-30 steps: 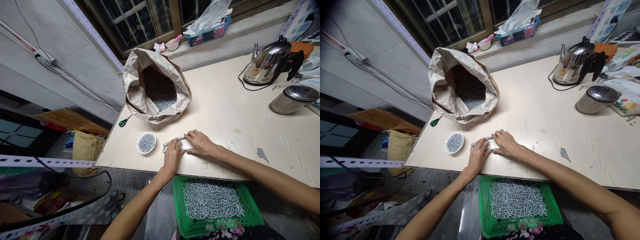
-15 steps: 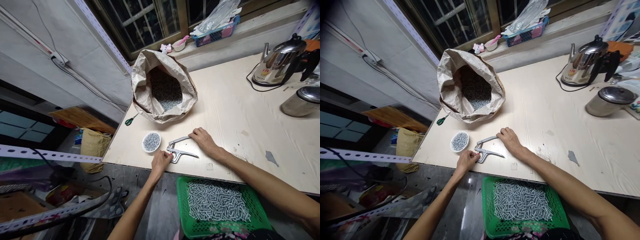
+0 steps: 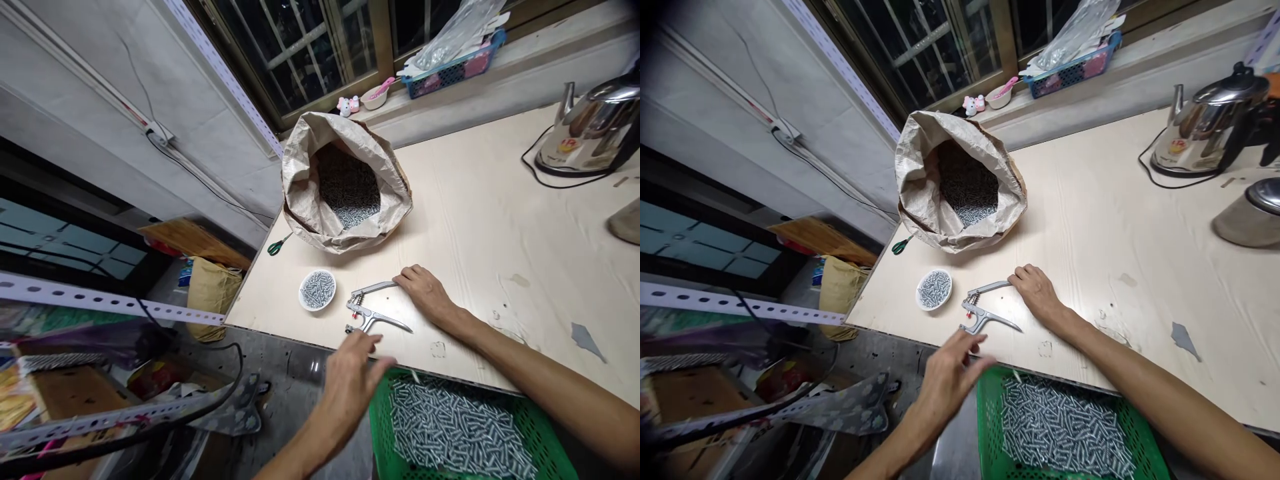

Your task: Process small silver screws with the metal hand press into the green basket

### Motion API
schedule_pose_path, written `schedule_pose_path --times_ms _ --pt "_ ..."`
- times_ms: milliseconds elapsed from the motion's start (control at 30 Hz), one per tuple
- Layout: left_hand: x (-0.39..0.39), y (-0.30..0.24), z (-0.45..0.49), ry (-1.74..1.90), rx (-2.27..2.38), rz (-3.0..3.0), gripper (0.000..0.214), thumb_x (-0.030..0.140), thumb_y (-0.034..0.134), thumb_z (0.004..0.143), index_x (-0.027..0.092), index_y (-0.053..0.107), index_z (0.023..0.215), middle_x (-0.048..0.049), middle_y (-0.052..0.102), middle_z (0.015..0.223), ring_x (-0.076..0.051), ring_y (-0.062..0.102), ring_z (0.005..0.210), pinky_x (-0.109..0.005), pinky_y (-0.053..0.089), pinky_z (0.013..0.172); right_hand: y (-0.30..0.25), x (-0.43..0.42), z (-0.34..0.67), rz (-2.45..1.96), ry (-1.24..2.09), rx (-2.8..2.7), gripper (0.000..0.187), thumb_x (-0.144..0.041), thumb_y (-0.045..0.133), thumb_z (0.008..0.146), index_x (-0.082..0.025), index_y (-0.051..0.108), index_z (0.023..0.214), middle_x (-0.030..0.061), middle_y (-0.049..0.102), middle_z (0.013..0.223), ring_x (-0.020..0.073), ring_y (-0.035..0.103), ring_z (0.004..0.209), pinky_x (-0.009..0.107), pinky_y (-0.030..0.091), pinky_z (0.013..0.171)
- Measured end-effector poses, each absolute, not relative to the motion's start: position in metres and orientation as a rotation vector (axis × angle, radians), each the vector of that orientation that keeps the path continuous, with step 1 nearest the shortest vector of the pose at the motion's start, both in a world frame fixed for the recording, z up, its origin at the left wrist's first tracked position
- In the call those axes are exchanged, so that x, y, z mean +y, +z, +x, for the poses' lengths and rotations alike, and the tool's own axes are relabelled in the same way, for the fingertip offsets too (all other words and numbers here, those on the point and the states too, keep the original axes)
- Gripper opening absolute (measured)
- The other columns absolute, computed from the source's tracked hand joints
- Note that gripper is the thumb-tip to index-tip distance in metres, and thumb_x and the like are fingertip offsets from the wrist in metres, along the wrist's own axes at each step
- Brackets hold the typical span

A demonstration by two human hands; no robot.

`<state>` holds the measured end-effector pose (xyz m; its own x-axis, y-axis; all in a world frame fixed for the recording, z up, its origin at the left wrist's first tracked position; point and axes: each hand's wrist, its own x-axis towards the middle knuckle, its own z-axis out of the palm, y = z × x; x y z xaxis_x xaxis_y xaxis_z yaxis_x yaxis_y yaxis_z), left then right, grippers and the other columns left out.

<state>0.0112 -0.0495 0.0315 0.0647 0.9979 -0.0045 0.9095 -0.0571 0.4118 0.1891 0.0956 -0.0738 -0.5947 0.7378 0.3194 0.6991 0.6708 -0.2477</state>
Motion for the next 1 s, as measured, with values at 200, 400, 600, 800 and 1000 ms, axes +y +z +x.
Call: schedule_pose_path --times_ms 200,400,600,800,1000 --pt "0.008 0.024 -0.078 0.316 2.6 1.778 0.02 0.026 0.048 0.091 0.017 0.066 0.092 -0.007 0.065 0.096 -0.019 0.062 0.086 -0.028 0.045 0.07 -0.078 0.096 0.187 -1.129 0.111 -2.46 0.022 -0.006 0.045 0.088 -0.018 0.063 0.095 0.0056 0.058 0.088 0.0201 0.046 0.084 0.031 0.038 0.075" --pt "0.027 0.006 -0.101 0.122 2.617 1.839 0.019 0.026 0.05 0.09 0.018 0.067 0.092 -0.0068 0.063 0.096 -0.019 0.059 0.093 -0.027 0.043 0.071 -0.079 0.095 0.187 -1.11 0.075 -2.436 0.023 -0.005 0.047 0.086 -0.019 0.062 0.095 0.0056 0.058 0.088 0.02 0.046 0.083 0.031 0.038 0.075" --pt "0.031 0.007 -0.096 0.068 2.617 1.811 0.019 0.025 0.05 0.09 0.019 0.067 0.095 -0.0068 0.063 0.097 -0.019 0.059 0.094 -0.027 0.043 0.072 -0.079 0.094 0.187 -1.112 0.075 -2.438 0.023 -0.006 0.046 0.086 -0.019 0.063 0.095 0.0069 0.058 0.089 0.0208 0.047 0.083 0.032 0.038 0.074" --pt "0.029 0.006 -0.093 0.047 2.572 1.894 0.021 0.03 0.05 0.091 0.021 0.067 0.101 -0.0062 0.061 0.098 -0.018 0.059 0.094 -0.025 0.043 0.069 -0.08 0.094 0.187 -1.107 0.07 -2.433 0.025 -0.006 0.043 0.087 -0.02 0.062 0.094 0.0062 0.058 0.089 0.0208 0.046 0.084 0.032 0.038 0.075" --pt "0.032 0.004 -0.096 0.217 2.484 2.032 0.02 0.025 0.049 0.091 0.02 0.067 0.097 -0.0071 0.062 0.097 -0.018 0.06 0.091 -0.025 0.045 0.069 -0.082 0.095 0.186 -1.126 0.083 -2.45 0.024 -0.006 0.043 0.087 -0.018 0.063 0.096 0.0072 0.059 0.09 0.0209 0.047 0.084 0.033 0.04 0.076"
